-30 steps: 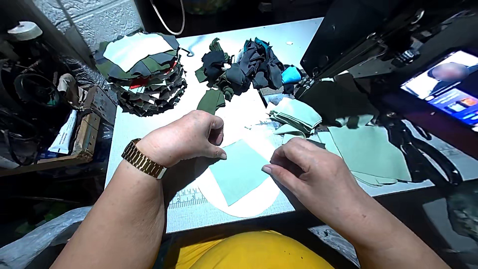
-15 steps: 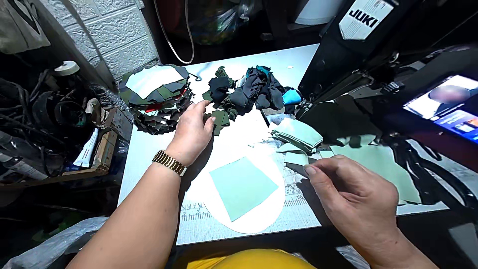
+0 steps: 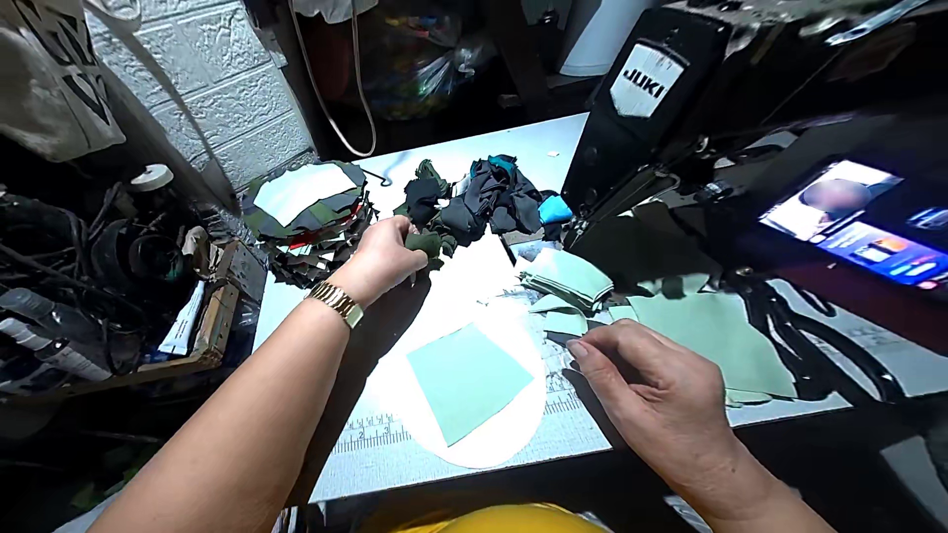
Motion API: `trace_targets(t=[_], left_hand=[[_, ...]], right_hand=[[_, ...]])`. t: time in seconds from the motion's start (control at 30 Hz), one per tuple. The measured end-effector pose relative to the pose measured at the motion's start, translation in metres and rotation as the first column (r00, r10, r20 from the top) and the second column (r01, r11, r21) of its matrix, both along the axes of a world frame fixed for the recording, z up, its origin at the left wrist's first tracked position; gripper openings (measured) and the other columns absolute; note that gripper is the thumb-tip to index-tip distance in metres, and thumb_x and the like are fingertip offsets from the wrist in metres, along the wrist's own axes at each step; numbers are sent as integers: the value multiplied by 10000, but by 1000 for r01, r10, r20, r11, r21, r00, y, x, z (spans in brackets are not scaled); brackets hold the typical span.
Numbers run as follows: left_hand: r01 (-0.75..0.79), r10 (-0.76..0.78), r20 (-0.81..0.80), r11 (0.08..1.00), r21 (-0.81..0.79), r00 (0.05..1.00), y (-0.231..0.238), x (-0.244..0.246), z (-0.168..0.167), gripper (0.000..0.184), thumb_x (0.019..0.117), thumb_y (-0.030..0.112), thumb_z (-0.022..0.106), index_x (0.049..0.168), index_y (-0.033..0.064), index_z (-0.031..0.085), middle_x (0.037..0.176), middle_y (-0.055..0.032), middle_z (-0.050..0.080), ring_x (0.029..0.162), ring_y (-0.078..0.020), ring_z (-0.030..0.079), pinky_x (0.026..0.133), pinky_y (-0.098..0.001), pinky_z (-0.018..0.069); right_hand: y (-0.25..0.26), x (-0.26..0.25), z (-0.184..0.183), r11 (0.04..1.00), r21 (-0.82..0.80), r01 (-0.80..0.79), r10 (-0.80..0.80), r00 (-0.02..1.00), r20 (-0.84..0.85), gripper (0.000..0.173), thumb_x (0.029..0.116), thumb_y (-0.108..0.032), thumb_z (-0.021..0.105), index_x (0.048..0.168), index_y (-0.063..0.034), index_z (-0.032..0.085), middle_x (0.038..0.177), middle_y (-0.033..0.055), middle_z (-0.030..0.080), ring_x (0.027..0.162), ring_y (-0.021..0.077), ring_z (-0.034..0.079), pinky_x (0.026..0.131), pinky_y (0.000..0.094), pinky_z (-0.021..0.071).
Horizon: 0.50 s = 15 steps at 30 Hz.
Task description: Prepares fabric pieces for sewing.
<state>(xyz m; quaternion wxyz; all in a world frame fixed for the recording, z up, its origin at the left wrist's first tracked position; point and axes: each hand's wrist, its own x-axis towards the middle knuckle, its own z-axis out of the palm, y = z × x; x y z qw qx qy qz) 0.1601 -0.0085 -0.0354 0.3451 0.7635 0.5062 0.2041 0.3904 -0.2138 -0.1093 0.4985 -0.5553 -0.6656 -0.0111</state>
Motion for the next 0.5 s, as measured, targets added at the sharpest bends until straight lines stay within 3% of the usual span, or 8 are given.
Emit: trace_targets(t=[0.1, 0.17, 0.3, 0.4, 0.5], left_hand=[[118, 13, 467, 961, -251, 884, -15, 2, 14, 321, 942, -2, 672, 1239, 30, 554, 1075, -98, 673, 850, -134, 678, 742, -297, 582], [224, 113, 646, 882, -415, 755, -27, 7, 25, 325, 1016, 24, 569, 1336, 53, 524, 1105, -97, 679, 894, -164, 704, 796, -326, 609], [307, 362, 722, 726, -615, 590, -51, 19, 35, 277, 1036, 99, 534, 1309, 70, 574, 1035, -111, 698, 897, -180, 717, 770, -304, 615], [348, 423, 728, 675, -650, 540, -68, 29, 34, 220, 1045, 68, 516, 1262, 46, 544, 1067, -151, 693, 919, -207, 725, 774, -300, 616], [372, 460, 732, 649, -664, 503, -87, 37, 27, 222, 1036, 77, 540, 1256, 46, 555, 1098, -154, 696, 925, -212, 728, 786, -298, 616]], right_hand=[[1, 2, -2, 1000, -6, -7, 7, 999, -38, 201, 991, -245, 597, 885, -117, 710, 795, -65, 623, 696, -21, 584, 596, 144, 503], [2, 2, -5, 1000, -12, -15, 15, 999, -52, 211, 996, -263, 597, 890, -127, 718, 789, -69, 630, 684, -16, 586, 592, 147, 507], [2, 1, -7, 1000, -19, -20, 19, 998, -56, 221, 1001, -268, 587, 879, -134, 713, 774, -74, 616, 668, -24, 562, 571, 134, 477], [1, -1, -4, 998, -19, -57, 53, 989, -139, 197, 997, -262, 599, 895, -136, 711, 790, -77, 627, 664, -24, 581, 565, 131, 502], [-1, -13, 8, 990, -52, -130, 104, 932, -346, 177, 995, -298, 631, 1037, -143, 705, 894, -43, 670, 697, 52, 647, 591, 203, 579]])
